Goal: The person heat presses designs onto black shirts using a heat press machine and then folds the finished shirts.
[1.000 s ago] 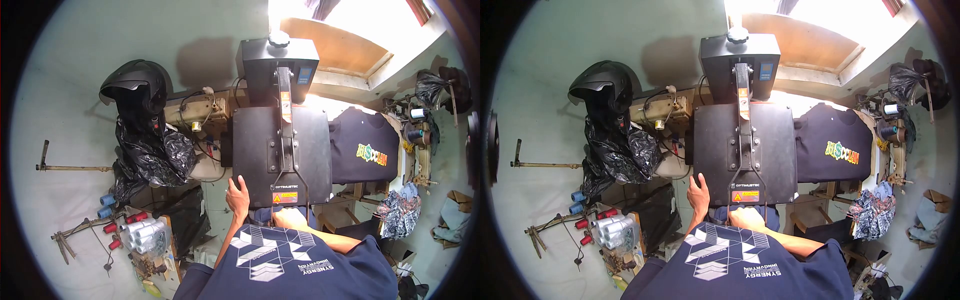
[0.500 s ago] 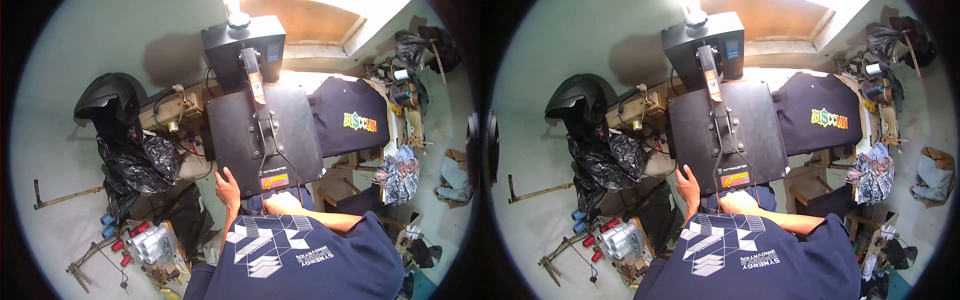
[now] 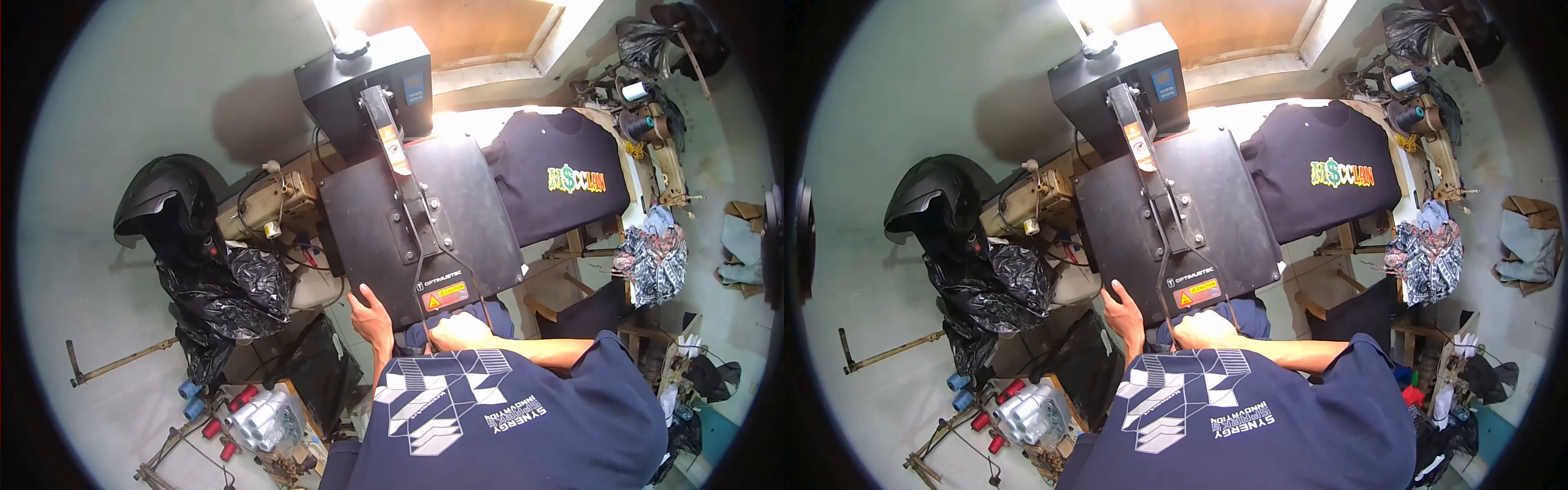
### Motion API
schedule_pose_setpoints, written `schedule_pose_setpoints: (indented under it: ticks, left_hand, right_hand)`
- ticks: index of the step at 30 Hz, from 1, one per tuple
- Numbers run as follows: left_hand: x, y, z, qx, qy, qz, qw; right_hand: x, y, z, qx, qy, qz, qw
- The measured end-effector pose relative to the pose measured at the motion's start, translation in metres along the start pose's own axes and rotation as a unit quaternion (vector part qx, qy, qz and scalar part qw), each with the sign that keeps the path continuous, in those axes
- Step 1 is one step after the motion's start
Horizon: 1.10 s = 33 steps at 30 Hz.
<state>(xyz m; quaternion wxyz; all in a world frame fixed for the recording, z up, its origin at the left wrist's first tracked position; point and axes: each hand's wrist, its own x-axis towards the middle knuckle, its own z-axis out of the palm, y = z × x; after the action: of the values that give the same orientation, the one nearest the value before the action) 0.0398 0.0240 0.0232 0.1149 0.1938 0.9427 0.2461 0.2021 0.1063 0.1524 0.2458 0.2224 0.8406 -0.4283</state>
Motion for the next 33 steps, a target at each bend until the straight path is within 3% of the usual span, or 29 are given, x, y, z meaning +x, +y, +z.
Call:
schedule_pose_setpoints:
  ticks: [33]
  left_hand:
    - [0.0005,-0.0001,-0.0022,-0.019,0.004,0.011,1.0]
  right_hand:
    - [-0.0006,-0.0016,0.0014,0.012,0.033,-0.012,0.999]
